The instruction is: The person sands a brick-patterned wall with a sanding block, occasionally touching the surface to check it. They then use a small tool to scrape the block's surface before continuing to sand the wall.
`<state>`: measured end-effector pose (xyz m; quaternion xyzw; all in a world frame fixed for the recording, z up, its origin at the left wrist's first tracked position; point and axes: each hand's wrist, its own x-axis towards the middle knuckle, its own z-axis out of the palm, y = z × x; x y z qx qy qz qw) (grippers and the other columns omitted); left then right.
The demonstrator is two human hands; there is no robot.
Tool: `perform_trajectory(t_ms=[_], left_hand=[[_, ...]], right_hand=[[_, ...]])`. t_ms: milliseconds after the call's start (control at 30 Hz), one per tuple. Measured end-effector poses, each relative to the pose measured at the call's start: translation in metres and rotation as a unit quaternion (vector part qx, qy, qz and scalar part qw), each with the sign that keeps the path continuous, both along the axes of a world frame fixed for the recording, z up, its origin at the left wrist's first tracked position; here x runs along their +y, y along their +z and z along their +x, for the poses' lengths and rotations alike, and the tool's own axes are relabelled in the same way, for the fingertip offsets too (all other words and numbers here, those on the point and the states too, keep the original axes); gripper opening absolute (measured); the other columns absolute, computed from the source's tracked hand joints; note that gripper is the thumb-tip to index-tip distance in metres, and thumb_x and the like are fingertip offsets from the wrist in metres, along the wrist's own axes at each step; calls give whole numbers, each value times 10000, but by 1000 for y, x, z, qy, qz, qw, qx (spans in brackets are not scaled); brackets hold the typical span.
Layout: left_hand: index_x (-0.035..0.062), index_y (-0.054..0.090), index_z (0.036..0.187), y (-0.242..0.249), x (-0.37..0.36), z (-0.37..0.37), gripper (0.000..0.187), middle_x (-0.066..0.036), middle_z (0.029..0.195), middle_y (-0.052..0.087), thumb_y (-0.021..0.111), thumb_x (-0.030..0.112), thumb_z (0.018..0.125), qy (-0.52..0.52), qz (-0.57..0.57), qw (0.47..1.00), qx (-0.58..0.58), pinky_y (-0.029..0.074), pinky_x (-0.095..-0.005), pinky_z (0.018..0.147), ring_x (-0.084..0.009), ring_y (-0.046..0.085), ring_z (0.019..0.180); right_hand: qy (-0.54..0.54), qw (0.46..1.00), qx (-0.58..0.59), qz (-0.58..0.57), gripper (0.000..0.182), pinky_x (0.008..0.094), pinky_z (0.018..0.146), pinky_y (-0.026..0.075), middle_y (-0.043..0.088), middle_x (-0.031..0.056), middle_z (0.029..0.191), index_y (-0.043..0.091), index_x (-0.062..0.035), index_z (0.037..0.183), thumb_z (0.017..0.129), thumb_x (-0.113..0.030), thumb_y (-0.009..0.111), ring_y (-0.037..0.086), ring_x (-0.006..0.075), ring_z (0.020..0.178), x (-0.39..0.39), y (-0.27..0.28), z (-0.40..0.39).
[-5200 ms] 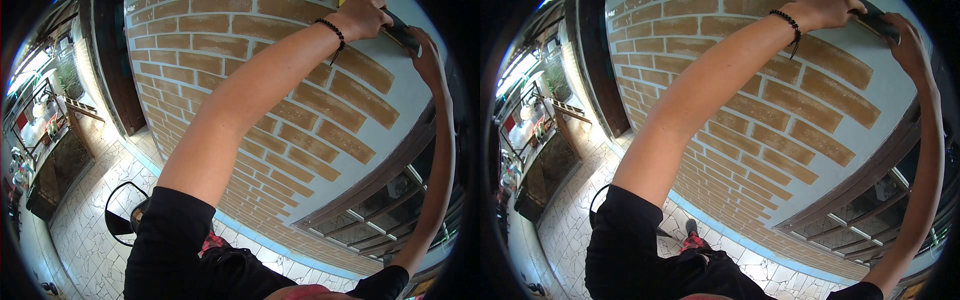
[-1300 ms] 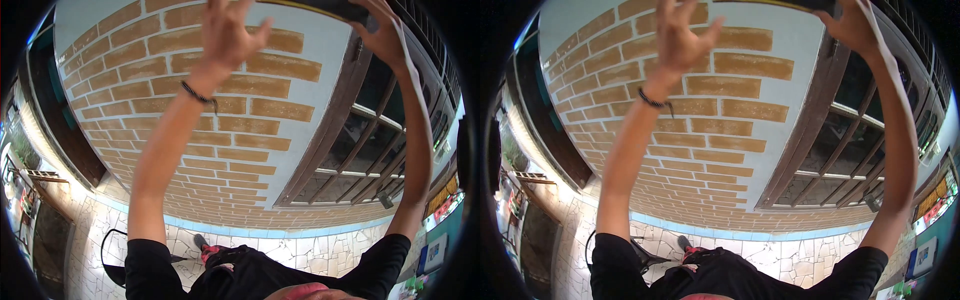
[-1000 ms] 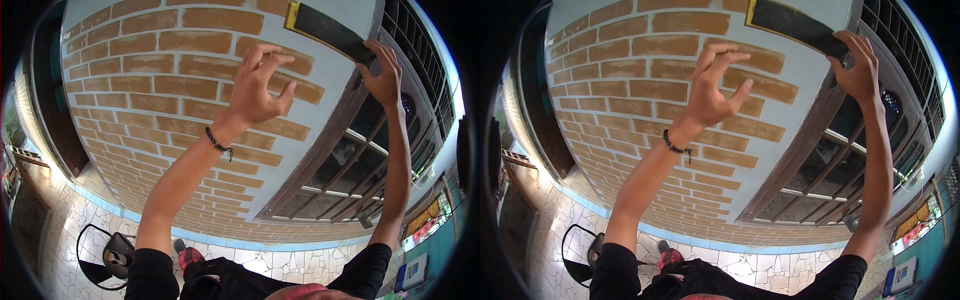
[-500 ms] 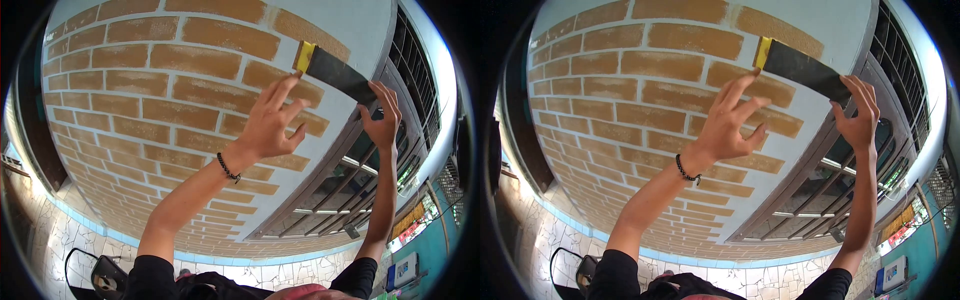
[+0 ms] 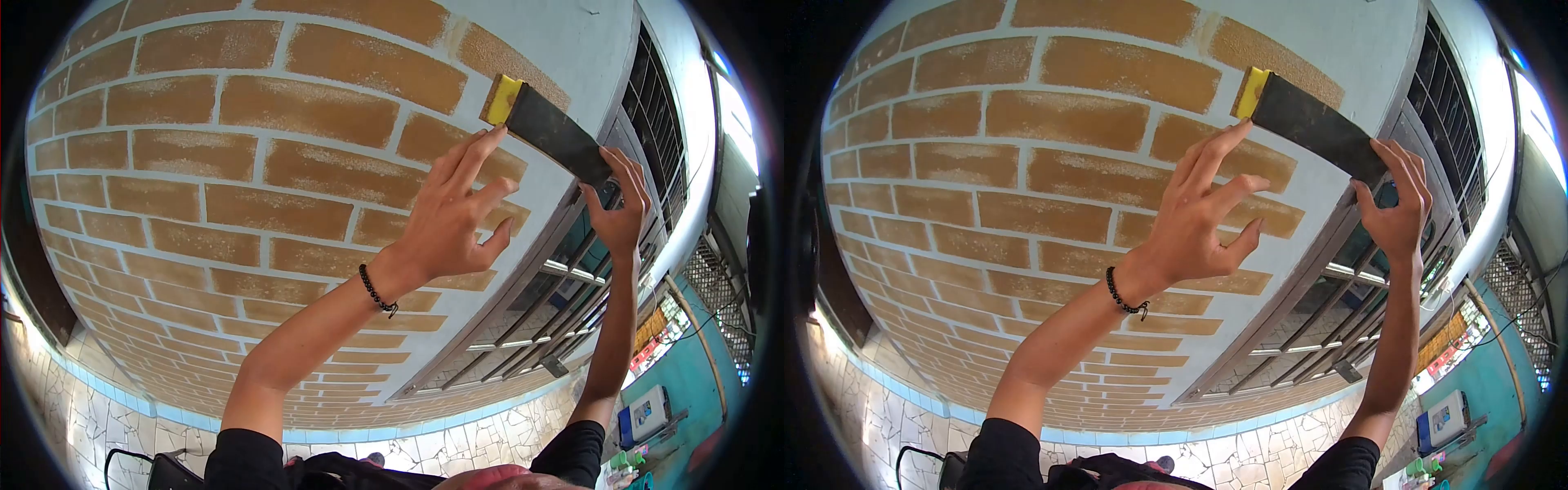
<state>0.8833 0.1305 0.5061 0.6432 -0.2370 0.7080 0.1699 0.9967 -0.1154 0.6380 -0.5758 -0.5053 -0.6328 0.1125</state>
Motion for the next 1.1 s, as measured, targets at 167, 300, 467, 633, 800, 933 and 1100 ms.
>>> perform_trajectory(t_ms=[167,300,467,633,800,933,1100], left_hand=[[94,695,992,-4,4,1,249,-217,1529,439,759,168,763,-8,-16,1000,5,394,-501,1119,-431,454,1363],[80,704,951,-7,5,7,220,-218,1525,443,777,150,756,-1,-22,1000,7,400,-503,1111,-432,456,1358],[74,713,927,-6,5,16,204,-221,1527,440,790,136,748,-2,-37,999,-1,410,-500,1105,-432,460,1353],[72,719,908,-6,4,16,190,-222,1524,446,792,131,743,6,-57,998,-6,425,-490,1098,-431,470,1341],[71,720,906,-5,7,13,195,-215,1509,469,791,140,739,7,-56,998,3,427,-493,1096,-430,477,1327],[69,718,906,-5,8,12,196,-210,1508,474,786,150,741,12,-51,999,7,427,-493,1096,-429,479,1322],[72,715,907,-6,9,13,198,-208,1504,478,787,149,739,20,-49,999,5,427,-490,1093,-425,480,1323]], right_hand=[[-9,1000,19,-8,628,414,1022,529,708,155,1242,717,-62,1248,646,49,856,659,311,1180,8,-2,-2],[-12,999,27,-13,631,407,1022,527,708,155,1238,717,-64,1248,644,49,862,660,309,1174,7,-4,1],[-10,999,33,-25,634,400,1022,530,707,148,1247,718,-71,1248,642,47,865,660,302,1169,15,2,7],[4,999,32,-29,628,397,1024,533,709,142,1247,720,-72,1244,645,44,866,660,299,1162,23,2,11],[12,999,36,-29,624,397,1021,533,711,146,1240,721,-67,1245,648,36,869,661,299,1160,24,-2,16],[16,999,43,-28,622,398,1015,535,711,152,1237,721,-65,1243,648,28,874,662,302,1155,24,-3,17],[20,999,39,-26,623,396,1010,537,711,156,1232,721,-64,1243,647,26,877,664,306,1144,24,-4,21]])
